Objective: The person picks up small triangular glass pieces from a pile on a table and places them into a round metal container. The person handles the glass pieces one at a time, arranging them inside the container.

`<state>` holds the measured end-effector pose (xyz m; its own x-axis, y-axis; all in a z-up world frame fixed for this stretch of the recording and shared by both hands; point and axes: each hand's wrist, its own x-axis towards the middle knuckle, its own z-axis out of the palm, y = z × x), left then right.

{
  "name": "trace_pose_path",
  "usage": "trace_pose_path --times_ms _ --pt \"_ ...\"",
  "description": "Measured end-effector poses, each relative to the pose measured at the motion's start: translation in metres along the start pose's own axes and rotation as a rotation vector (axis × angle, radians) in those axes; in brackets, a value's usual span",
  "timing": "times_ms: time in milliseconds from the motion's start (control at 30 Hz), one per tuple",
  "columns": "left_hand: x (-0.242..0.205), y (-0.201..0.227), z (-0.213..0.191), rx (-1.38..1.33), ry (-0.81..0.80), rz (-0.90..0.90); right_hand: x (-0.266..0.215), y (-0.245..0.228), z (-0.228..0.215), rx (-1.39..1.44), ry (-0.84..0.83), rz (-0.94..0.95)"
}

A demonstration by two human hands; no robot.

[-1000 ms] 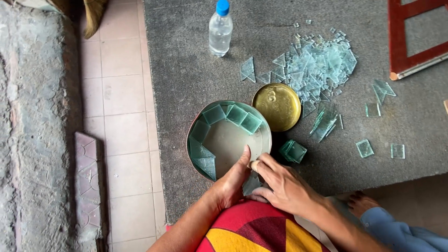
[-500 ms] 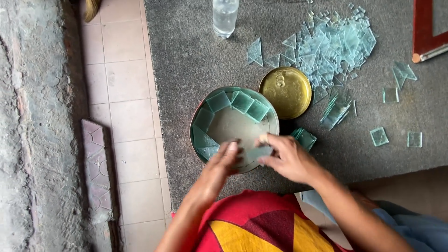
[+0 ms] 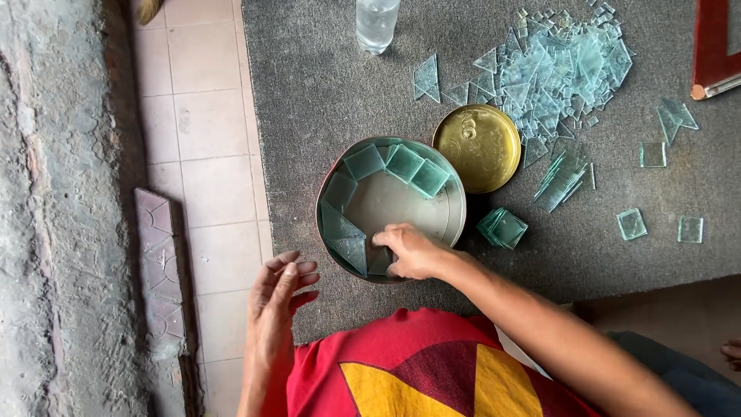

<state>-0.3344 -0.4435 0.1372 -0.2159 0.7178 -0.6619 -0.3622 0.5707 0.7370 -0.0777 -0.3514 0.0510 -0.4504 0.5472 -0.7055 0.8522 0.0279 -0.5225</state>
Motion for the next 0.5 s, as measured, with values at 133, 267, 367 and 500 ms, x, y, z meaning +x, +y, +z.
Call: trace_pose_path --times_ms 133,267,367,500 --pt "-0.006 -0.003 0.014 0.110 0.011 -0.059 0.006 0.018 0.017 0.014 0.193 0.059" --pt "0.000 -0.002 0.011 0.131 -0.017 -0.019 0.013 0.018 0.016 0.047 0.186 0.115" --pt "-0.003 0.011 0.017 0.145 0.017 -0.016 0.013 0.007 0.015 0.118 0.085 0.136" --pt "-0.019 0.029 0.031 0.183 0.024 -0.005 0.041 0.044 0.055 0.019 0.202 0.029"
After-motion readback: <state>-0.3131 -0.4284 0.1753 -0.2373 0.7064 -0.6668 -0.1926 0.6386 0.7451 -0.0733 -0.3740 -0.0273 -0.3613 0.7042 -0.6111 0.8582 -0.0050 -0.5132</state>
